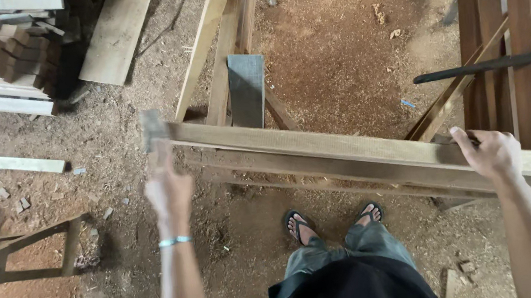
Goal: The person sands the surface and edges of a long wooden beam using a handheld piece of sandpaper, applying pressure and moving it back and forth along the wood.
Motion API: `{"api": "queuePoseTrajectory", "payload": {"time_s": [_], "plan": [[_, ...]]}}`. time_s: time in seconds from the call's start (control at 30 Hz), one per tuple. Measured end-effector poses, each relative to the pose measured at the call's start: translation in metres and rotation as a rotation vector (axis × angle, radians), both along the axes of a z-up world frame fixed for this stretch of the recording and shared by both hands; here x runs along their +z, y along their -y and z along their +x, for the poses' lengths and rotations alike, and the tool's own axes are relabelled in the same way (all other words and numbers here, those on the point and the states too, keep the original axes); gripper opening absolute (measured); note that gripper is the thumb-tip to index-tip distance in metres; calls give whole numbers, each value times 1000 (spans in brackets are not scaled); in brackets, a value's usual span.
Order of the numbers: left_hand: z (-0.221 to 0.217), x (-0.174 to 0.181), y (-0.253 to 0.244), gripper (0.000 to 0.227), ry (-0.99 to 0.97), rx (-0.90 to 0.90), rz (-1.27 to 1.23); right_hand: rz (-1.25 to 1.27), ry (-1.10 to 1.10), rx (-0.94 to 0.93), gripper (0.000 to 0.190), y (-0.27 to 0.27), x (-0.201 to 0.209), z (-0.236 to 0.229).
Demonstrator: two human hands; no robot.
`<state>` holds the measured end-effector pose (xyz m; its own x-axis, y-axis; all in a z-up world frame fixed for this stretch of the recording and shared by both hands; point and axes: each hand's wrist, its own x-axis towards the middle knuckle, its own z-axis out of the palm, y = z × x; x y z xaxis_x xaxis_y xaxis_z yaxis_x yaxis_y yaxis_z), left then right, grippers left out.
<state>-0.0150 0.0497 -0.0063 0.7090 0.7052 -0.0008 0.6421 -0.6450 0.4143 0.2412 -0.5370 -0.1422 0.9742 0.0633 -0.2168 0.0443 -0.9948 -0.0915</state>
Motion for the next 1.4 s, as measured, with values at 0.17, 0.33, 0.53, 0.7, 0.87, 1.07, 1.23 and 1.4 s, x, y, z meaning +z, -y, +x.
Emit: {"api": "queuePoseTrajectory", "payload": {"time_s": [0.17,0.33,0.53,0.7,0.87,1.07,1.23,1.4], "plan": [[18,-16,110,73,130,-433,16,-2,74,59,65,-4,3,-5],[11,-16,95,75,-18,-573,21,49,138,85,60,0,6,-1],[4,23,-13,84,-157,30,-31,95,131,78,61,1,3,-2],[21,-2,65,70,63,-213,-41,113,259,165,58,-9,8,-6],[17,-35,137,67,-10,-703,52,15,77,47,69,-16,18,-12],[0,-18,37,73,-102,-305,102,66,73,41,67,-30,31,-10],[7,-27,29,84,-1,-218,491,-10,37,20,73,-39,41,-23],[33,-30,161,75,-117,-479,16,145,165,99,57,-49,52,-21]]}}
